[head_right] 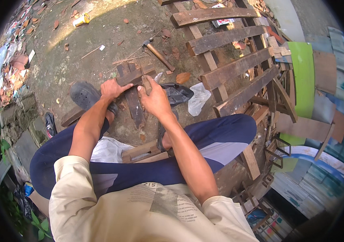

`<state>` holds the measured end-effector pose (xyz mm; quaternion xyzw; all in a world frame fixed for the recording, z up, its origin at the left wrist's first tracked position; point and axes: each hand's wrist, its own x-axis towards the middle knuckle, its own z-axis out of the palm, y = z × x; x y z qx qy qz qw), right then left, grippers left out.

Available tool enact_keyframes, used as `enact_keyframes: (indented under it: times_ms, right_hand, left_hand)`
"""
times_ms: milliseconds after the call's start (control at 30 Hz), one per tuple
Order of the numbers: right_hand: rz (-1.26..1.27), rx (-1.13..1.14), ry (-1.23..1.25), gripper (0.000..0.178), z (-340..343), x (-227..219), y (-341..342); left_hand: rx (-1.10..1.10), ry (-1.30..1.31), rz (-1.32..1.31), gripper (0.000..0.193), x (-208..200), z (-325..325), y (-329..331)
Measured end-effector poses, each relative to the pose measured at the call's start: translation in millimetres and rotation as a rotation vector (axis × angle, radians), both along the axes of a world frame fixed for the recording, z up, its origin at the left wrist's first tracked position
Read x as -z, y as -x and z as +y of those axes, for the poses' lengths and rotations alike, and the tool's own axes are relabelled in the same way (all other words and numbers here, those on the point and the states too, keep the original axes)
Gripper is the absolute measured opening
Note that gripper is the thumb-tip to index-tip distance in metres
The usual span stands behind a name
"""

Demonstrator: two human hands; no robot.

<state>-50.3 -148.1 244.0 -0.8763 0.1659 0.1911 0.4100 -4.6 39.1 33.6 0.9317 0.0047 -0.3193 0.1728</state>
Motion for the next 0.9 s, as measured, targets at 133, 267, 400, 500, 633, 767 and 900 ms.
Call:
enact_keyframes:
  times_ms: [133,267,400,500,633,767,900]
  right_hand:
    - [0.066,-0.039,-0.071,0.057,-1,-45,39]
    - [0.086,0.006,-0.207,0.063,-15,-87,89]
    - [-0.086,-0.008,-0.05,0.063,-23,22,11]
    - [0.09,-0.013,-0.058,0.06,-9,6,22]
    - [-0.051,-0.063,-0.145,0.059,-14,-91,104]
    - [-0.01,0.009,-0.133,0.06,-17,-30,49]
    - [-0.051,-0.004,-0.058,0.06,-14,19,15]
  left_hand:
    - [-0.029,-0.026,0.013,0.112,-4,8,3]
    - [-0.032,-0.046,-0.03,0.111,3,12,5]
    - [0.012,-0.027,-0.025,0.112,-2,-8,-2]
    - [0.007,-0.056,-0.014,0.113,-3,-3,3]
    - [0.002,-0.091,-0.048,0.113,4,7,4]
    - [-0.003,-0.055,-0.076,0.112,2,2,4]
    - [0.001,-0.047,-0.072,0.111,-2,-7,-4]
